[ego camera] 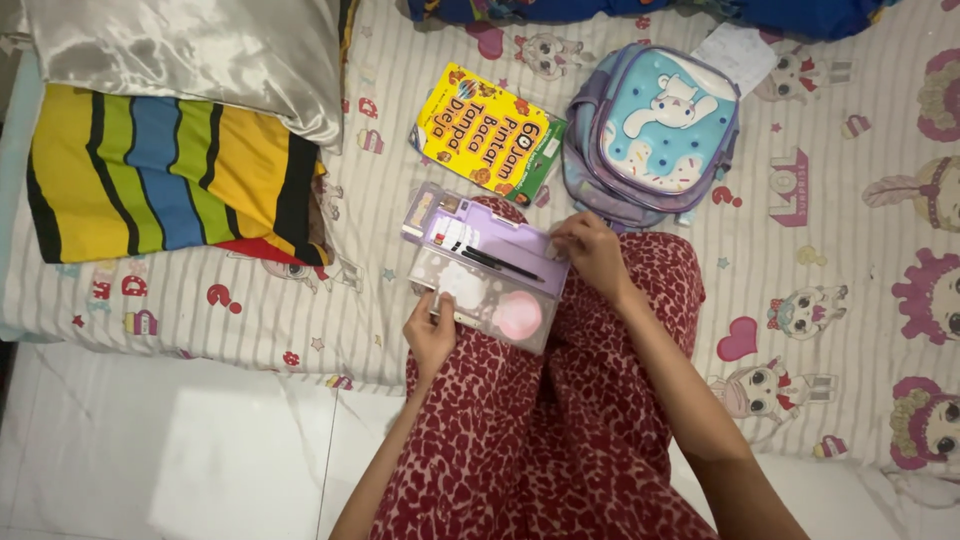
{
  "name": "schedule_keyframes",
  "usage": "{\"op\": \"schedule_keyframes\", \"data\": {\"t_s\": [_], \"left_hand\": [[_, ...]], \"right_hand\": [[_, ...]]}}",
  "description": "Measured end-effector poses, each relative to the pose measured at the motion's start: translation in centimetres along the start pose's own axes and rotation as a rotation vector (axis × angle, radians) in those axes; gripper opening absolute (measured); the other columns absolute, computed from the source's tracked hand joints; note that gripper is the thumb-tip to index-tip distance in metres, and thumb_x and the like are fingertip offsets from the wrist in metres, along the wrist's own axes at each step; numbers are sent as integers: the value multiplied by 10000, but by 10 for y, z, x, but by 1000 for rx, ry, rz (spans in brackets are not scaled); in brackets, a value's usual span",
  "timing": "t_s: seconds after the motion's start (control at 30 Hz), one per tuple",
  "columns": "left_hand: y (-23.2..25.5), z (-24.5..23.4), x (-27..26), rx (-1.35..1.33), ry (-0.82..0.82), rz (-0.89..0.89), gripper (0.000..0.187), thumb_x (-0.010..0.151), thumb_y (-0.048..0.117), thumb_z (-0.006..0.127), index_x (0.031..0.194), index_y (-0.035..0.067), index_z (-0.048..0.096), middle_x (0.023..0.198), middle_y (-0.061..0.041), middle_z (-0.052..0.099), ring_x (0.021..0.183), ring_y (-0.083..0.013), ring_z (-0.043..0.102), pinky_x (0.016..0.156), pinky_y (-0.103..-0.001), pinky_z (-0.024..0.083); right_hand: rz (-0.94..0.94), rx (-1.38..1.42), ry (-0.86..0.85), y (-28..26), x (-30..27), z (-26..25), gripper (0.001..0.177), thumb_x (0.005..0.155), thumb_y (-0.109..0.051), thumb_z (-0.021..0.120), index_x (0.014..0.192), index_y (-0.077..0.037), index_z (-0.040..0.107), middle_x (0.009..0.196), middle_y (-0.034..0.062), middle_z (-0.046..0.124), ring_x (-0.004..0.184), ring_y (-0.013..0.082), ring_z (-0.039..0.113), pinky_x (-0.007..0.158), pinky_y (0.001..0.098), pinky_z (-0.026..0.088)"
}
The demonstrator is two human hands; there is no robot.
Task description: The person packs a book and a pencil case into a backpack and then untangles a charging cable by hand.
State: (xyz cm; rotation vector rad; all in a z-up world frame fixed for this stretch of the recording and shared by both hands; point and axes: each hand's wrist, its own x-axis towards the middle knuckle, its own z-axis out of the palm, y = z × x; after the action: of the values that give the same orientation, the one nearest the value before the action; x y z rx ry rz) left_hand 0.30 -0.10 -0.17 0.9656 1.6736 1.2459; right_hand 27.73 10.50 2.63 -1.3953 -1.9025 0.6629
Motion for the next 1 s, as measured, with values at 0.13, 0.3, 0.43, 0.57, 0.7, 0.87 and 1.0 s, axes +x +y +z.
{"op": "schedule_keyframes", "data": {"t_s": [0.13,0.3,0.43,0.57,0.7,0.87,1.0], "left_hand": [[11,0,-2,-41,1,56,200,1001,156,647,1017,-22,737,771,-33,712,648,-19,560,511,-216,425],[18,0,-1,-38,3,31,226,993,162,648,1049,-44,723,783,-44,720,662,-23,538,512,-231,418],[9,2,0,-9,18,-12,231,991,162,668,1055,-54,719,759,-65,694,636,-38,508,507,-240,403],[6,2,1,-4,34,133,228,994,161,664,1066,-50,711,794,-46,724,687,-21,553,536,-228,450],[7,1,-2,-28,-6,117,222,1041,162,657,992,-49,704,791,-47,712,724,-28,569,576,-232,469],[19,0,0,45,11,65,211,995,160,653,988,-40,721,737,-54,699,616,-54,533,482,-256,393],[15,1,-1,-7,12,67,203,998,158,653,996,-35,715,769,-48,714,673,-39,582,515,-238,442]], "right_hand": [[-28,-5,28,32,-4,15,143,862,-62,791,997,-50,742,1080,141,697,984,252,684,808,347,564],[678,726,-243,40,2,11,63,928,-99,708,972,-64,679,1163,19,750,1071,177,679,942,344,548],[920,898,-324,32,5,7,70,994,-142,639,1056,-114,651,1048,33,643,989,207,603,861,467,542],[990,999,-312,27,5,10,126,978,-182,608,1089,-133,646,1061,15,665,1044,200,632,931,479,560],[948,1042,-262,43,0,20,187,984,-171,613,1120,-91,713,1047,30,676,1028,196,635,943,455,570],[931,1071,-220,58,-6,28,154,985,-130,631,1103,-79,715,1012,24,669,968,189,628,866,447,569],[911,1051,-210,61,-9,31,134,994,-130,638,1100,-81,702,983,17,652,920,173,627,799,417,575]]}}
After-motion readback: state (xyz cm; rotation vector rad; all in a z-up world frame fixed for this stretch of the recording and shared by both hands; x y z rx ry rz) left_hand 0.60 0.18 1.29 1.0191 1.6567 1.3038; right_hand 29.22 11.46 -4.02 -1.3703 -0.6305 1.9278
